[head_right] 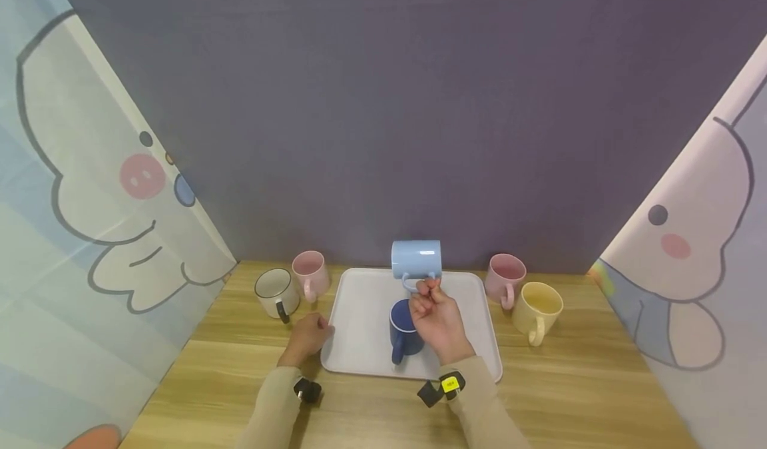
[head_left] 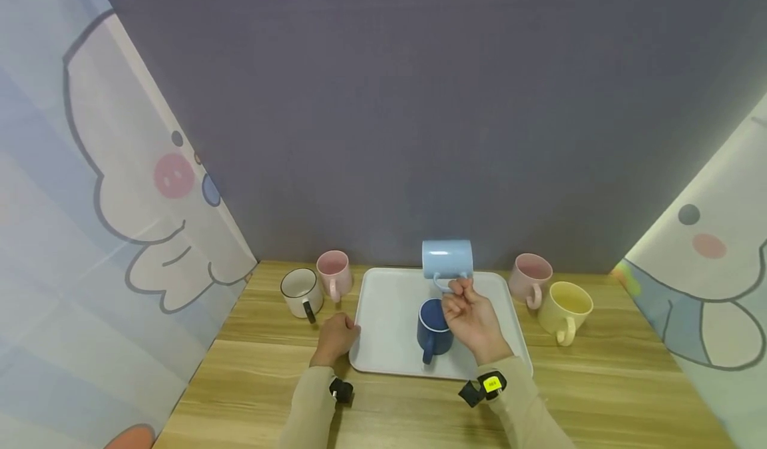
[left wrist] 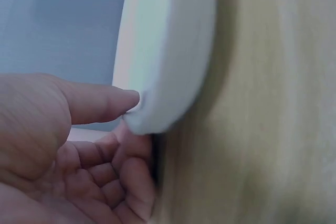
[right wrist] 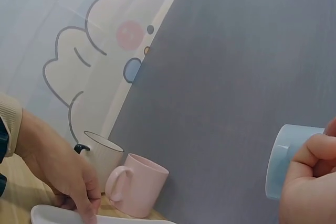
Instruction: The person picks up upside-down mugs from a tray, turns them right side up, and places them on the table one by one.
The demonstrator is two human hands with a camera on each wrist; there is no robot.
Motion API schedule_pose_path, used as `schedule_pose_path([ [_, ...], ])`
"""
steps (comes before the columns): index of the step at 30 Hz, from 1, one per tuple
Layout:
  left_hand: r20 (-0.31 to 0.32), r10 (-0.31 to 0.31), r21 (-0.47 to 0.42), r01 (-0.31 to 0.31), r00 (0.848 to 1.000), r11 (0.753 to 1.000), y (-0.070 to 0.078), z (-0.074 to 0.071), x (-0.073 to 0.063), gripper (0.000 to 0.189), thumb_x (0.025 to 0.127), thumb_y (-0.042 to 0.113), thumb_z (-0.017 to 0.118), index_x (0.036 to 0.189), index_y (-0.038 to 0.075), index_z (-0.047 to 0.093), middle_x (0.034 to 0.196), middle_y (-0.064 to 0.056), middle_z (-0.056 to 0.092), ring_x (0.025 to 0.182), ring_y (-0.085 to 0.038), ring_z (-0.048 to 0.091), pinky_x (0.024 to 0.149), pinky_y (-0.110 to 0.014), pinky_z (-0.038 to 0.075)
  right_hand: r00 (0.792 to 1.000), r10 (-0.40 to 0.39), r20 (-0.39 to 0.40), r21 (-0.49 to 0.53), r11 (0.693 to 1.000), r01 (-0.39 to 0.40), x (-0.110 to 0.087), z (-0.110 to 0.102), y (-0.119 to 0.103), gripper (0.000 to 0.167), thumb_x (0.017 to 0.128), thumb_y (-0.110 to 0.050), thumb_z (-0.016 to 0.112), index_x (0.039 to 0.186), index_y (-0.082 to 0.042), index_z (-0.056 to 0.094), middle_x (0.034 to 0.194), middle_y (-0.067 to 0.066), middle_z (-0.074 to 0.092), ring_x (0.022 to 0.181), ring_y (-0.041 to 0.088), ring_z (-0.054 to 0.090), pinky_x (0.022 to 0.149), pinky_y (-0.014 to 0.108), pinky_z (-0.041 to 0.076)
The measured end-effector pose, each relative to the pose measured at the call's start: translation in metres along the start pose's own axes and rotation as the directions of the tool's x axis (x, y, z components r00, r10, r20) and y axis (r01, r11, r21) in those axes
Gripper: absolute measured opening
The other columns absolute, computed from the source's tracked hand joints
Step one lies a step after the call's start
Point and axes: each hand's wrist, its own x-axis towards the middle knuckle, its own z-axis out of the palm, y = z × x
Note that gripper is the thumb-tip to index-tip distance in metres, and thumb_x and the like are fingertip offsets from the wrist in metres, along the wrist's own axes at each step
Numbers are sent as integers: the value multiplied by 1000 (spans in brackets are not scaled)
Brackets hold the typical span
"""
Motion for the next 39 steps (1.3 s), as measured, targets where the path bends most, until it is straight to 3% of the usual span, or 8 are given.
schedule_pose_path([
  [8, -113, 74, -28, -78, 991, 997, 36, -5, -10, 12, 89, 14, 71, 88, 3, 67, 82, -10, 66, 76, -27, 62, 68, -40, 49, 995, 31, 91, 27, 999, -34, -2, 3, 4, 44, 108, -35, 25, 88, -9, 54, 79, 3, 53, 67, 6, 12, 66, 18, 12],
  [13, -70, 202, -305, -214, 977, 928, 73, -6, -11, 10, 95, 11, 68, 92, 3, 72, 87, -11, 72, 79, -16, 63, 72, -27, 50, 989, 48, 142, -14, 999, -46, -4, 7, 10, 45, 108, -36, 24, 89, -10, 55, 80, 2, 54, 67, 6, 11, 66, 18, 12],
  [16, 8, 205, -563, -165, 979, 810, 95, -6, -15, 16, 100, 12, 63, 99, 0, 73, 91, -14, 73, 81, -13, 63, 75, -24, 51, 981, 62, 184, -37, 998, -57, -4, 8, 14, 46, 109, -36, 22, 91, -11, 56, 82, 2, 55, 67, 6, 12, 66, 19, 14],
  [21, 146, 182, -836, 23, 973, 548, 120, 0, -20, 29, 104, 19, 59, 113, -7, 69, 92, -5, 72, 80, -12, 61, 75, -26, 54, 972, 85, 220, -75, 995, -70, -3, 9, 20, 46, 110, -34, 17, 93, -13, 54, 82, 2, 55, 67, 7, 13, 66, 19, 17],
  [28, 262, 185, -937, 204, 947, 283, 133, 9, -24, 25, 106, 24, 55, 99, 7, 72, 85, 5, 63, 76, -9, 54, 72, -24, 48, 958, 123, 258, -157, 984, -85, -5, 6, 27, 55, 109, -35, 8, 94, -12, 55, 83, -1, 55, 67, 8, 11, 61, 19, 15],
  [34, 340, 253, -938, 346, 906, 22, 131, 12, -31, 26, 110, 22, 46, 97, 13, 66, 85, 6, 59, 76, -6, 52, 70, -21, 43, 931, 195, 307, -214, 968, -133, -8, 5, 26, 53, 111, -31, 5, 98, -11, 52, 90, 0, 57, 67, 8, 13, 60, 18, 15],
  [36, 343, 295, -930, 367, 892, -27, 131, 12, -34, 27, 110, 21, 43, 96, 14, 65, 85, 7, 60, 76, -4, 52, 70, -19, 42, 923, 222, 313, -241, 959, -149, -10, 7, 24, 52, 111, -30, 3, 99, -11, 50, 92, -1, 56, 67, 8, 14, 60, 19, 16],
  [39, 331, 363, -925, 375, 871, -56, 131, 11, -37, 30, 111, 20, 41, 97, 15, 66, 89, 8, 61, 76, -2, 50, 70, -17, 41, 921, 252, 297, -294, 942, -163, -13, 10, 20, 52, 111, -29, 0, 102, -12, 49, 94, -3, 56, 69, 7, 16, 60, 18, 17],
])
